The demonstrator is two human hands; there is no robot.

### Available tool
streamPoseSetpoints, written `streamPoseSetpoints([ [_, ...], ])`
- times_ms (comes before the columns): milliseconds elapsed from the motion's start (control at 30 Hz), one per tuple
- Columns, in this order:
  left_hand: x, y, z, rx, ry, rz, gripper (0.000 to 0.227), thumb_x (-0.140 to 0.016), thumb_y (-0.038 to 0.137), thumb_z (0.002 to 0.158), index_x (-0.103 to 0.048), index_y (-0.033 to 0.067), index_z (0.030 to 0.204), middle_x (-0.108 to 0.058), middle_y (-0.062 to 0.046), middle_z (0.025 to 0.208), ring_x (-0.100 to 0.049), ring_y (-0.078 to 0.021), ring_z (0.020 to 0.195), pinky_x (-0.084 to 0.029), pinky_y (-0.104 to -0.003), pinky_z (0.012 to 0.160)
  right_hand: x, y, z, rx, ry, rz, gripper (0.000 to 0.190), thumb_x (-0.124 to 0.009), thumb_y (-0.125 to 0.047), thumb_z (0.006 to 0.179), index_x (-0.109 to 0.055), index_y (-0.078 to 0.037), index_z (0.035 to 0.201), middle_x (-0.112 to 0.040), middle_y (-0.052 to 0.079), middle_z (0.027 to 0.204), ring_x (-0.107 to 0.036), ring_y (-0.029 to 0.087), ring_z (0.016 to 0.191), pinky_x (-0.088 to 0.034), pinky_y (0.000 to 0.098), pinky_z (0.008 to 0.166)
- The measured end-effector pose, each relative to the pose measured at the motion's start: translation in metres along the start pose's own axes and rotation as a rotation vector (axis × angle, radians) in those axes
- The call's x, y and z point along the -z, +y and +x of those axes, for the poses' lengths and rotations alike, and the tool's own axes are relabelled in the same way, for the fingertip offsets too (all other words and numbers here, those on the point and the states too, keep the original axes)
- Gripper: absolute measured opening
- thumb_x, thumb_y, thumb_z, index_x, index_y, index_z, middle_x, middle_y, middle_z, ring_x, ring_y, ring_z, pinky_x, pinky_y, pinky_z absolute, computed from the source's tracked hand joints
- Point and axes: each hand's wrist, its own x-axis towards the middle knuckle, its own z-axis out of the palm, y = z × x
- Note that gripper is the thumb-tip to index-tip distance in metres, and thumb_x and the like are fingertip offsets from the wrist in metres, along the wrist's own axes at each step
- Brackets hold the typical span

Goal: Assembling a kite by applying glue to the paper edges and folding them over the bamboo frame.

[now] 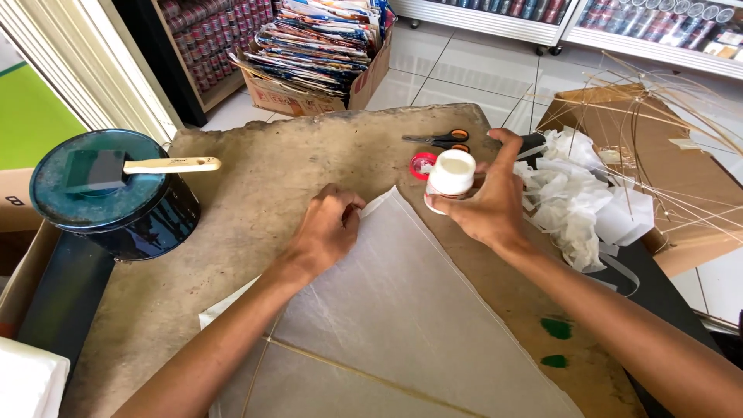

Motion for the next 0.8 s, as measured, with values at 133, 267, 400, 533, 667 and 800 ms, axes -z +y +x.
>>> streamPoseSetpoints([
  [133,0.000,0.001,-0.001,-0.017,0.006,-0.005,0.023,-0.059,0.005,0.094,-0.073,0.0053,0.111,-0.065,-0.019,0.104,-0.072,-0.0341,0.100,-0.063,-0.041,0.082,-0.017,-0.002,0.011,0.049,-0.016,0.040,0.111,-0.094,0.001,0.061,-0.024,-0.007,0.146,-0.063,0.031,0.102,-0.071,0.048,0.095,-0.063,0.0509,0.072],
  [267,0.004,0.001,-0.002,-0.039,0.011,-0.009,0.022,-0.059,0.005,0.094,-0.073,0.0051,0.111,-0.065,-0.019,0.104,-0.072,-0.0345,0.100,-0.063,-0.041,0.082,-0.046,-0.002,0.027,0.054,-0.053,0.055,0.110,-0.097,-0.008,0.059,-0.028,-0.013,0.144,-0.064,0.027,0.111,-0.071,0.043,0.102,-0.064,0.0434,0.078],
  [400,0.005,-0.003,-0.005,-0.067,0.006,-0.016,0.024,-0.058,0.006,0.094,-0.072,0.0067,0.113,-0.066,-0.019,0.106,-0.072,-0.0349,0.102,-0.063,-0.041,0.083,-0.067,-0.009,0.030,0.096,-0.138,0.163,0.102,-0.093,-0.001,0.065,-0.029,-0.009,0.144,-0.065,0.032,0.113,-0.070,0.046,0.106,-0.062,0.0455,0.085],
  [533,0.004,-0.006,-0.003,-0.085,0.008,-0.019,0.023,-0.058,0.004,0.094,-0.072,0.0055,0.113,-0.066,-0.020,0.106,-0.072,-0.0366,0.102,-0.063,-0.042,0.083,-0.082,-0.012,0.041,0.116,-0.207,0.165,0.101,-0.093,-0.003,0.066,-0.030,-0.009,0.144,-0.065,0.031,0.115,-0.070,0.045,0.108,-0.063,0.0445,0.085],
  [667,-0.001,-0.003,0.000,-0.102,0.003,-0.041,0.023,-0.058,0.007,0.095,-0.072,0.0067,0.113,-0.067,-0.022,0.110,-0.070,-0.0390,0.105,-0.062,-0.043,0.084,-0.096,-0.016,0.052,0.142,-0.275,0.166,0.103,-0.096,-0.003,0.065,-0.029,-0.011,0.143,-0.067,0.028,0.113,-0.070,0.043,0.108,-0.065,0.0444,0.085],
  [800,-0.004,0.005,0.002,-0.146,0.035,-0.029,0.020,-0.061,0.007,0.095,-0.074,0.0082,0.110,-0.068,-0.019,0.109,-0.071,-0.0370,0.104,-0.062,-0.042,0.083,-0.097,-0.025,0.046,0.122,-0.349,0.173,0.104,-0.095,-0.005,0.067,-0.026,-0.014,0.145,-0.067,0.028,0.119,-0.070,0.042,0.114,-0.062,0.0468,0.093],
])
